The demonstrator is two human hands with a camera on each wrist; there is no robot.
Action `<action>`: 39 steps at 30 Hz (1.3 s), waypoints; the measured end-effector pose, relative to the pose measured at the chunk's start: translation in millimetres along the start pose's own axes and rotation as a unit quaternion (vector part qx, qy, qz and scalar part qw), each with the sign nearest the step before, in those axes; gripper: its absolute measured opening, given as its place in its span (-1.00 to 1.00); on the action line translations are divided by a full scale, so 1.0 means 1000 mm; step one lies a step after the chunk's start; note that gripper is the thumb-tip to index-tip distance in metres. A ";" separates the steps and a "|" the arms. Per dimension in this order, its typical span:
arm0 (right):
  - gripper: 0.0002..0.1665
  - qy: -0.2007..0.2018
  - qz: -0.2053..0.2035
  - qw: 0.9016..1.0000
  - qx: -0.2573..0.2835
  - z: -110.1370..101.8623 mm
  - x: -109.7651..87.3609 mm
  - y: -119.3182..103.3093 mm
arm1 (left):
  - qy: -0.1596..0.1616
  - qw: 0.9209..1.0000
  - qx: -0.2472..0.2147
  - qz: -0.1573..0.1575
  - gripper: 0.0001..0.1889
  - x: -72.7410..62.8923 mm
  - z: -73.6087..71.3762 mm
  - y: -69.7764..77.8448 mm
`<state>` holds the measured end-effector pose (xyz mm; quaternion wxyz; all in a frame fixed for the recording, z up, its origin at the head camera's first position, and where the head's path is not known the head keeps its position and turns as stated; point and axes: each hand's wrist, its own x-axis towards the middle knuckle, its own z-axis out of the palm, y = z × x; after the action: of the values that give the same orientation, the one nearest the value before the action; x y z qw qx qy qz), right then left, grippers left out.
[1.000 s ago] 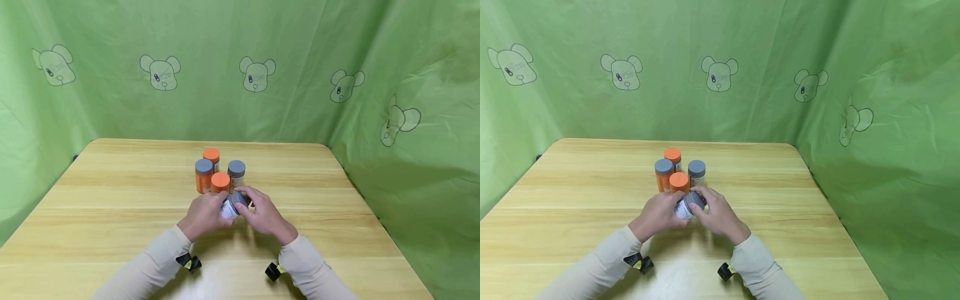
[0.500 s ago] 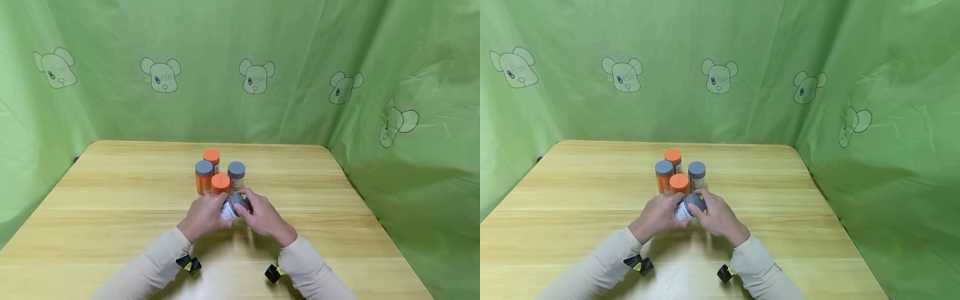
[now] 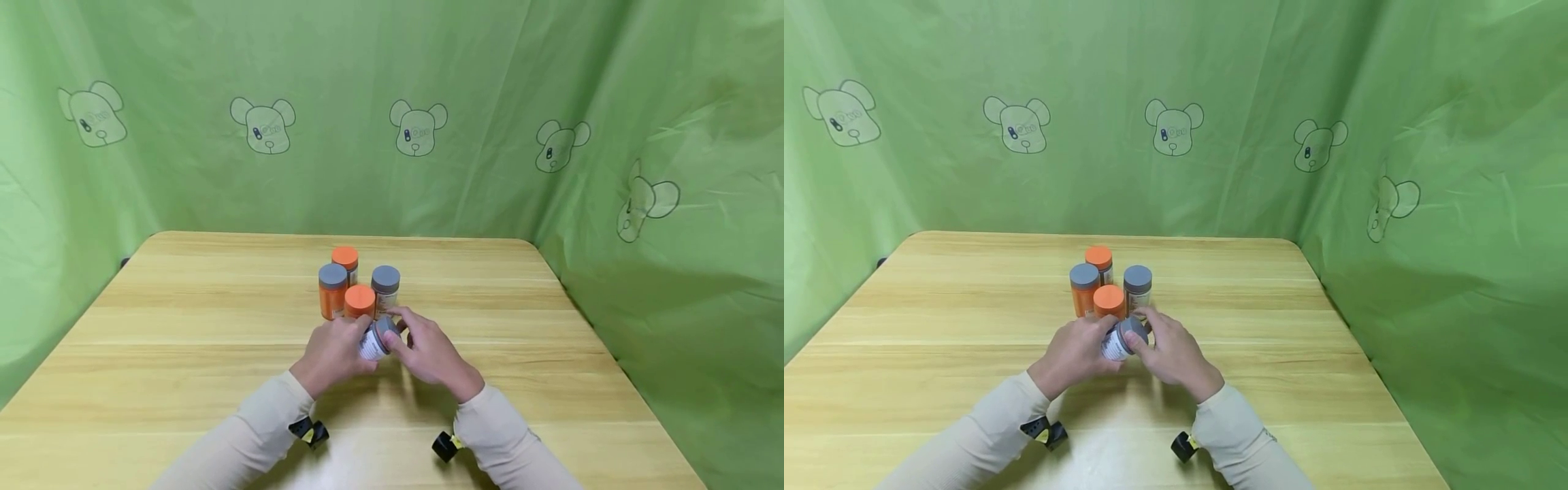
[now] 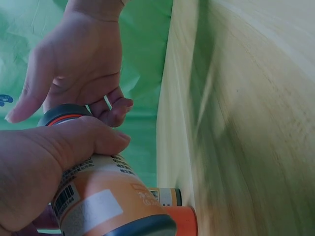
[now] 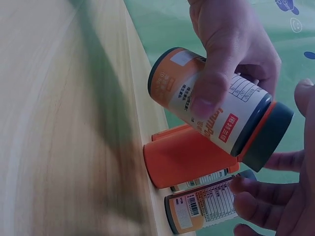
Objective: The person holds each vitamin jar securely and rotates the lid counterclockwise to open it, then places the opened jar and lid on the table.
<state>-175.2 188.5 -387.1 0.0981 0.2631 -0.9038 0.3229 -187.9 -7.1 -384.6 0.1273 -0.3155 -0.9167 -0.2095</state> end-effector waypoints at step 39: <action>-0.55 -0.001 -0.015 0.998 0.064 -0.001 0.001 -0.001 | -0.016 1.000 0.017 -0.004 -0.47 0.001 0.002 0.003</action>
<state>-175.3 187.9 -385.0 0.0851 0.2829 -0.8774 0.3781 -187.0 -3.5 -384.9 0.1167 -0.3130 -0.9234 -0.1892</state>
